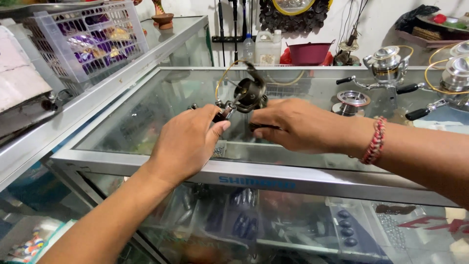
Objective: Reassembling a fishing reel by attaching the spool and handle to the main housing on a glass counter.
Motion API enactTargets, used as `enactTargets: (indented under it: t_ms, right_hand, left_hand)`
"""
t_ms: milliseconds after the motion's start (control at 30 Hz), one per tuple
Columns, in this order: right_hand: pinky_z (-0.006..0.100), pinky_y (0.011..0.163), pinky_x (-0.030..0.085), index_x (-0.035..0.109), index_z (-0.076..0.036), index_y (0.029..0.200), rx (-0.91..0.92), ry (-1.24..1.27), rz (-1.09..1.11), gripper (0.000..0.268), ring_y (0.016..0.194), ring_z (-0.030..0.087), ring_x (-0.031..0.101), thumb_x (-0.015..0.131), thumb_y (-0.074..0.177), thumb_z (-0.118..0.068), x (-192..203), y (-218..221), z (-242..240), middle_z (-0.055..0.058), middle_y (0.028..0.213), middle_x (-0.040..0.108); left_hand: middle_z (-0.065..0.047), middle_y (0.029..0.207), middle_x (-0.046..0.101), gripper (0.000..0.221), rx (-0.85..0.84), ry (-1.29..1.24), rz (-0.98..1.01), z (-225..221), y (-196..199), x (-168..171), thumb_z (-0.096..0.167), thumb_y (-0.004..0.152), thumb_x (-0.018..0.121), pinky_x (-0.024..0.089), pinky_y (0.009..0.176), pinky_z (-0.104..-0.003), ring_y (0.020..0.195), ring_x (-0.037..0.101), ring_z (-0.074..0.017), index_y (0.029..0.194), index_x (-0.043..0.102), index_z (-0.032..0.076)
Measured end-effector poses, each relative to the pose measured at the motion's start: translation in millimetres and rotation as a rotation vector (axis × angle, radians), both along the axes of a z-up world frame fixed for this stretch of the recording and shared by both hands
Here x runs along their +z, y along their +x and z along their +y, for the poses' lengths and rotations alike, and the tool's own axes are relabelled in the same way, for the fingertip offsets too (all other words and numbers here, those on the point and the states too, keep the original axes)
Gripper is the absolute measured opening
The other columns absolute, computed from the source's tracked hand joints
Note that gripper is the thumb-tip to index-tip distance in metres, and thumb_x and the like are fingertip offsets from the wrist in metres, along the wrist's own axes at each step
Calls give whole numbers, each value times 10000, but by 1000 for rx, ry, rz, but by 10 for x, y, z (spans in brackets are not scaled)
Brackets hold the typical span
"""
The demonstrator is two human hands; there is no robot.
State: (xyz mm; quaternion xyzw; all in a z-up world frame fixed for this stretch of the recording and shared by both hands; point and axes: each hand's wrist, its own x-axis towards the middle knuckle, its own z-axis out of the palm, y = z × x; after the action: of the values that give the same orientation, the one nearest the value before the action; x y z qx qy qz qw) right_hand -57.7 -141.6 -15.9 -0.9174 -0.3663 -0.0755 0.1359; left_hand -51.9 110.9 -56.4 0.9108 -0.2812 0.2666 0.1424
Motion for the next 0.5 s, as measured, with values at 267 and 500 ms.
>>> enactTargets:
  t_ms: [267, 500]
  right_hand:
    - [450, 748, 566, 633, -142, 981, 98, -63, -41, 165, 868, 359, 649, 542, 1041, -267, 31, 156, 215, 130, 778, 650]
    - [455, 780, 580, 686, -144, 1076, 83, -97, -32, 190, 854, 350, 681, 582, 1015, -290, 47, 198, 265, 130, 845, 694]
  left_hand:
    - [-133, 767, 670, 350, -66, -69, -207, 51, 47, -92, 414, 1053, 545, 560, 712, -472, 799, 713, -365, 1176, 640, 100]
    - [-165, 797, 697, 336, -108, -66, -177, 47, 28, -76, 383, 1038, 571, 558, 731, -502, 816, 721, -397, 1184, 649, 90]
